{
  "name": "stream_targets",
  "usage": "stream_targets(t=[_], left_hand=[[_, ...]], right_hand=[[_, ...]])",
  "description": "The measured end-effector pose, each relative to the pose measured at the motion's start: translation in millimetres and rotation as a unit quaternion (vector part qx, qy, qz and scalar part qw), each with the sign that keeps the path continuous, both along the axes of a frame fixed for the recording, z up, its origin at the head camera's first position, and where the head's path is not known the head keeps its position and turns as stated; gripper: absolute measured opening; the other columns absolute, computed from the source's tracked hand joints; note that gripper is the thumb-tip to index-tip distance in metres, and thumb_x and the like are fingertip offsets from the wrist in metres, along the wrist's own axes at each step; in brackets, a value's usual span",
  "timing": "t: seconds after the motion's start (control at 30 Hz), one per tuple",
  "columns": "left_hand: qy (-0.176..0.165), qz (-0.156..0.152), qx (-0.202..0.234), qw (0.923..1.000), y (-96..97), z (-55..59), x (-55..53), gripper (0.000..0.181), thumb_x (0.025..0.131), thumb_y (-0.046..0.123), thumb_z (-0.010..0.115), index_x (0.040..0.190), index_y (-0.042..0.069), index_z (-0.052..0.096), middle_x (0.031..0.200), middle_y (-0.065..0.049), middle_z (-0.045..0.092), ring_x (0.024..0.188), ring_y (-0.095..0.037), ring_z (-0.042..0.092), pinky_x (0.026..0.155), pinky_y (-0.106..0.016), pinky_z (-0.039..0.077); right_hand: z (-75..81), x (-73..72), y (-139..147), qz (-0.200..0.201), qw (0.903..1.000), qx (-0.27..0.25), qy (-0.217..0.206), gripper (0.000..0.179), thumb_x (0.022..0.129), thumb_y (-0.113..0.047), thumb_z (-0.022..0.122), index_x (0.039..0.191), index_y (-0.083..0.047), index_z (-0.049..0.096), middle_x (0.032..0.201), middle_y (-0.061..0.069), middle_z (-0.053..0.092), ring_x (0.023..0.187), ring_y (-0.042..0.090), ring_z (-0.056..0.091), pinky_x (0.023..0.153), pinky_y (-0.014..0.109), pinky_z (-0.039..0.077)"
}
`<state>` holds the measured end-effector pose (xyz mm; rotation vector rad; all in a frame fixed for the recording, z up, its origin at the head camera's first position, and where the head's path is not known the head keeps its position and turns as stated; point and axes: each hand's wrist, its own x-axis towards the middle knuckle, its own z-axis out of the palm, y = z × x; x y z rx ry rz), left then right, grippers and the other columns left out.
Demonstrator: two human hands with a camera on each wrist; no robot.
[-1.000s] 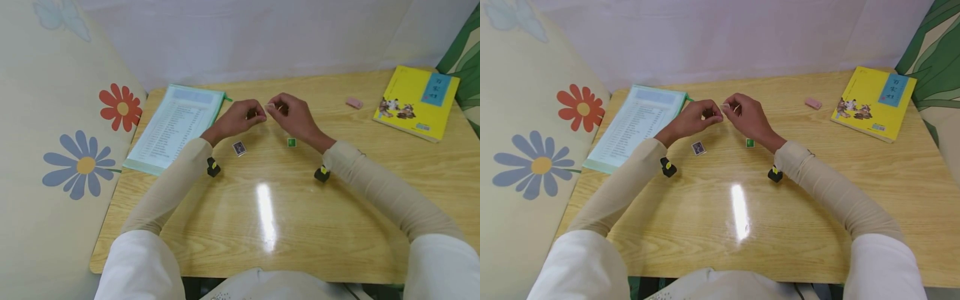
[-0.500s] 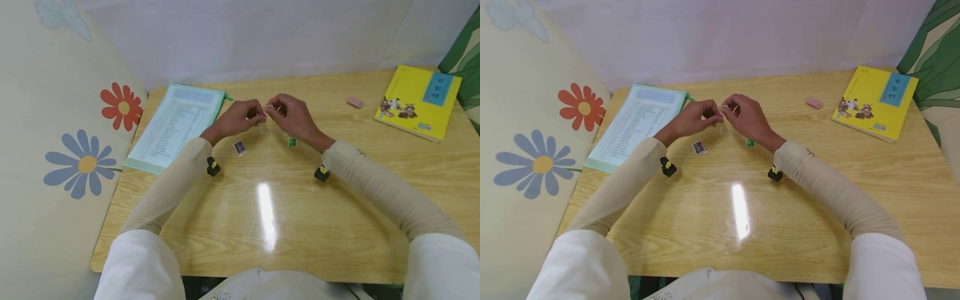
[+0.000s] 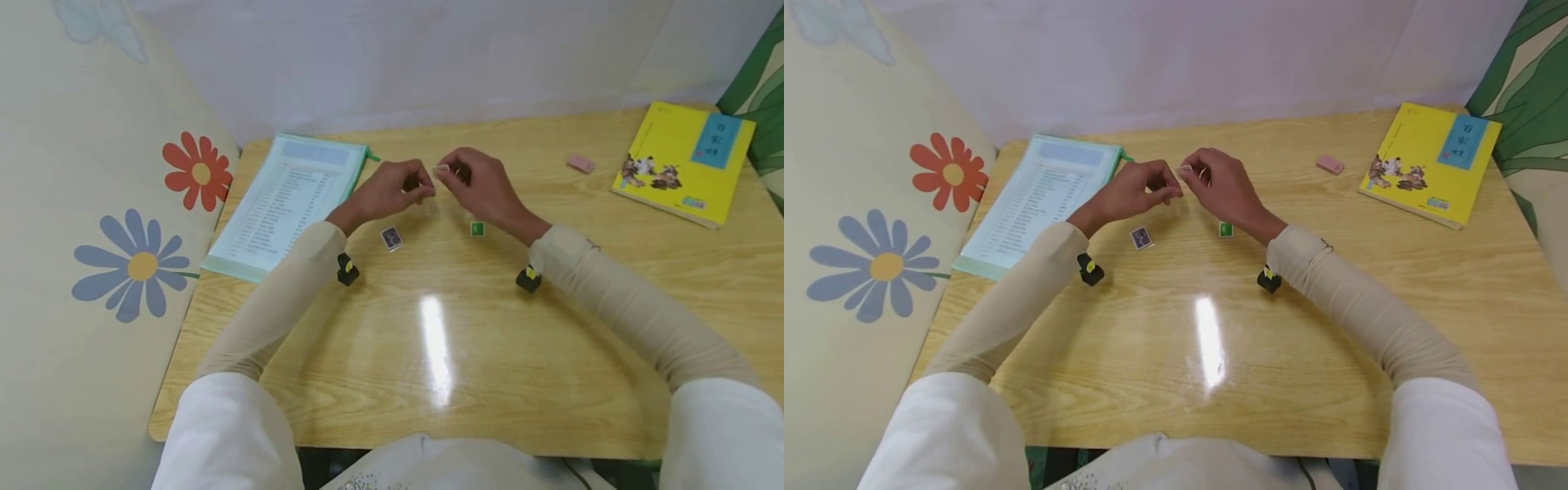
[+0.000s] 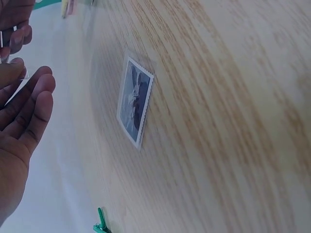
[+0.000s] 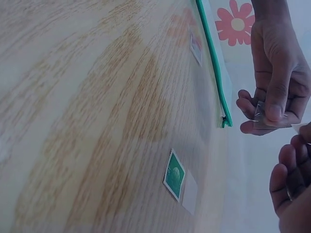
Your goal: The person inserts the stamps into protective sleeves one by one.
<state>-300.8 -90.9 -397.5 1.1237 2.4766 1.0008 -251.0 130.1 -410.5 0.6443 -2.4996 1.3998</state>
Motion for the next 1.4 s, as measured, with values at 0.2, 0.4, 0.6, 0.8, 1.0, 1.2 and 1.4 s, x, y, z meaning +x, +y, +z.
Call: stream_targets(t=[0.2,0.4,0.6,0.8,1.0,1.2,1.4], left_hand=[[0.002,0.0,-0.002,1.0,0.1,0.3,0.7,0.015,0.103,0.027,0.061,0.104,0.013,0.062,0.093,-0.013,0.069,0.081,-0.029,0.067,0.067,-0.034,0.051],[0.005,-0.002,-0.002,1.0,0.1,-0.5,0.0,0.015,0.103,0.028,0.061,0.104,0.013,0.062,0.091,-0.013,0.069,0.08,-0.029,0.066,0.066,-0.033,0.05],[0.01,-0.001,-0.003,0.9999,0.4,-0.1,0.1,0.015,0.103,0.029,0.061,0.103,0.014,0.062,0.09,-0.012,0.069,0.078,-0.029,0.066,0.065,-0.033,0.05],[0.01,-0.003,-0.006,0.9999,-0.5,-0.3,0.4,0.016,0.103,0.031,0.06,0.104,0.014,0.062,0.091,-0.012,0.069,0.078,-0.029,0.066,0.065,-0.033,0.049],[0.007,0.0,-0.011,0.9999,-1.7,-0.6,-1.1,0.017,0.103,0.031,0.06,0.104,0.014,0.062,0.09,-0.012,0.069,0.076,-0.026,0.064,0.063,-0.032,0.048],[0.011,0.001,-0.018,0.9998,-0.9,1.0,-0.2,0.015,0.103,0.029,0.061,0.103,0.014,0.061,0.089,-0.013,0.07,0.07,-0.015,0.06,0.061,-0.032,0.047],[0.004,0.002,-0.021,0.9998,-0.4,0.7,-0.1,0.018,0.103,0.03,0.06,0.105,0.012,0.062,0.091,-0.013,0.069,0.074,-0.023,0.064,0.063,-0.032,0.048]], right_hand=[[0.0,0.8,0.1,0.0,0.9998,0.013,-0.012,0.027,0.102,-0.034,0.062,0.114,-0.011,0.067,0.094,-0.002,0.061,0.078,0.013,0.055,0.067,0.031,0.046],[-1.3,0.2,-0.2,-0.006,0.9996,0.028,-0.003,0.025,0.102,-0.033,0.062,0.112,-0.011,0.067,0.093,-0.001,0.06,0.078,0.013,0.054,0.067,0.031,0.045],[-0.6,0.4,-0.3,-0.002,0.9988,0.046,0.015,0.025,0.102,-0.031,0.062,0.112,-0.009,0.068,0.093,0.0,0.06,0.077,0.014,0.054,0.067,0.03,0.045],[1.4,0.7,-1.2,0.006,0.9972,0.061,0.043,0.023,0.102,-0.027,0.062,0.115,-0.008,0.068,0.091,0.001,0.059,0.075,0.014,0.053,0.066,0.03,0.043],[4.1,0.7,-2.6,0.021,0.9929,0.091,0.073,0.022,0.103,-0.022,0.062,0.116,-0.005,0.067,0.094,0.003,0.061,0.078,0.015,0.054,0.068,0.031,0.044],[7.1,1.0,-2.9,0.031,0.9918,0.109,0.059,0.022,0.103,-0.021,0.06,0.117,-0.004,0.065,0.094,0.005,0.061,0.079,0.016,0.054,0.069,0.032,0.044],[10.4,0.0,-1.1,0.037,0.9904,0.129,0.033,0.021,0.103,-0.02,0.06,0.118,-0.005,0.064,0.093,0.005,0.061,0.079,0.017,0.056,0.07,0.033,0.046]])
